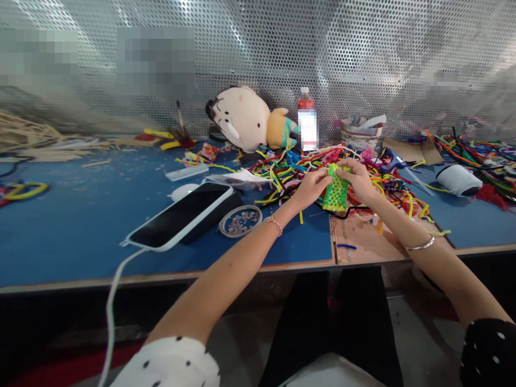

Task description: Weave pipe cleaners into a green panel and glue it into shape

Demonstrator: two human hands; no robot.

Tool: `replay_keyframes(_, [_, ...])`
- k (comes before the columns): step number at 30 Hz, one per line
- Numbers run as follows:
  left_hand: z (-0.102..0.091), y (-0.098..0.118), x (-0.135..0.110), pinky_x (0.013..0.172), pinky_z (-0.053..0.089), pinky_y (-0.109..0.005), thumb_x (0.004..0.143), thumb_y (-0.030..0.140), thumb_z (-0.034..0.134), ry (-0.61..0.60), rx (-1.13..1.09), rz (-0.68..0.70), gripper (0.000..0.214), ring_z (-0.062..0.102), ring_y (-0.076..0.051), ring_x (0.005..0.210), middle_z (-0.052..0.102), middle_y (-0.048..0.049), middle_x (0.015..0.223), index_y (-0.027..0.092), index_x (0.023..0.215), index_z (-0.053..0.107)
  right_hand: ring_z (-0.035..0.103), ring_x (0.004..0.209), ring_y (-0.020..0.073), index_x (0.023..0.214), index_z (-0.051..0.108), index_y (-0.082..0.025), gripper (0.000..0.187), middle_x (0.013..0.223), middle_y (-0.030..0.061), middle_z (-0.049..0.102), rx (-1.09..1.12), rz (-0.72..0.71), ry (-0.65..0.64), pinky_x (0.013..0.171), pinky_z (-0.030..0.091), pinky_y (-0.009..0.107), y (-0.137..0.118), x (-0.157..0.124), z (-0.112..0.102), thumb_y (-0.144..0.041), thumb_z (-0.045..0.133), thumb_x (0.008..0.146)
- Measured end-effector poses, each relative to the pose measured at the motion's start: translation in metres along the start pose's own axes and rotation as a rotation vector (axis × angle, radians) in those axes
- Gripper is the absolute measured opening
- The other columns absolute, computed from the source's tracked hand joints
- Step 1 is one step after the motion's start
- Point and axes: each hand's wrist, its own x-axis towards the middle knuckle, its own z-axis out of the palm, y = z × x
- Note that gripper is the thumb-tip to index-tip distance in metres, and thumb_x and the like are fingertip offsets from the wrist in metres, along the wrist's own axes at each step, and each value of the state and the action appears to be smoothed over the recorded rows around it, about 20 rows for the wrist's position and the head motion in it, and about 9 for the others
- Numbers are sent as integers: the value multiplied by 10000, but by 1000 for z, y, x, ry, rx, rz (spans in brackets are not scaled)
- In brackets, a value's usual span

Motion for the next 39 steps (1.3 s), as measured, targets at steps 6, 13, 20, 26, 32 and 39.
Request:
replay_keyframes(6, [0, -2, 0, 460, 261, -221, 807, 329, 482, -37, -11, -45, 272, 337, -88, 493, 344, 53, 516, 198, 591, 383, 569, 811, 147, 783, 581, -203, 157, 843, 6, 605, 131, 69, -11, 759, 462, 285, 4, 1, 2, -296, 636, 669])
replay_keyframes(13, [2, -1, -1, 450, 233, -229, 809, 296, 475, -14, 27, -39, 276, 310, -84, 456, 331, 60, 485, 200, 569, 380, 559, 792, 142, 827, 572, -205, 185, 847, 10, 598, 122, 58, -55, 737, 461, 282, 8, -1, 4, -325, 621, 695])
replay_keyframes(20, [2, -6, 0, 481, 215, -259, 809, 245, 499, 100, 131, 26, 353, 268, -87, 465, 275, 63, 466, 206, 520, 300, 578, 825, 156, 896, 544, -211, 257, 884, 16, 615, 119, 83, -73, 711, 474, 281, 12, -1, 7, -362, 641, 711])
replay_keyframes(26, [0, -10, 3, 474, 249, -258, 852, 324, 512, 267, -32, 8, 344, 305, -96, 448, 299, 64, 481, 216, 569, 349, 573, 679, 128, 997, 462, -243, 430, 730, -57, 564, 365, 207, -82, 653, 496, 279, 9, -3, 11, -283, 696, 639])
replay_keyframes(32, [0, -13, 5, 481, 261, -238, 820, 217, 519, 193, -91, -93, 225, 352, -96, 469, 353, 53, 518, 202, 621, 415, 575, 637, 120, 895, 474, -232, 383, 718, -48, 589, 394, 244, -35, 618, 499, 274, 5, -3, 11, -236, 713, 596])
replay_keyframes(39, [-2, -17, 5, 491, 234, -249, 824, 213, 513, 266, 39, -63, 257, 328, -96, 474, 331, 57, 503, 204, 603, 381, 549, 626, 102, 911, 464, -234, 408, 677, -79, 529, 411, 277, -35, 617, 467, 258, 4, -2, 10, -239, 693, 574])
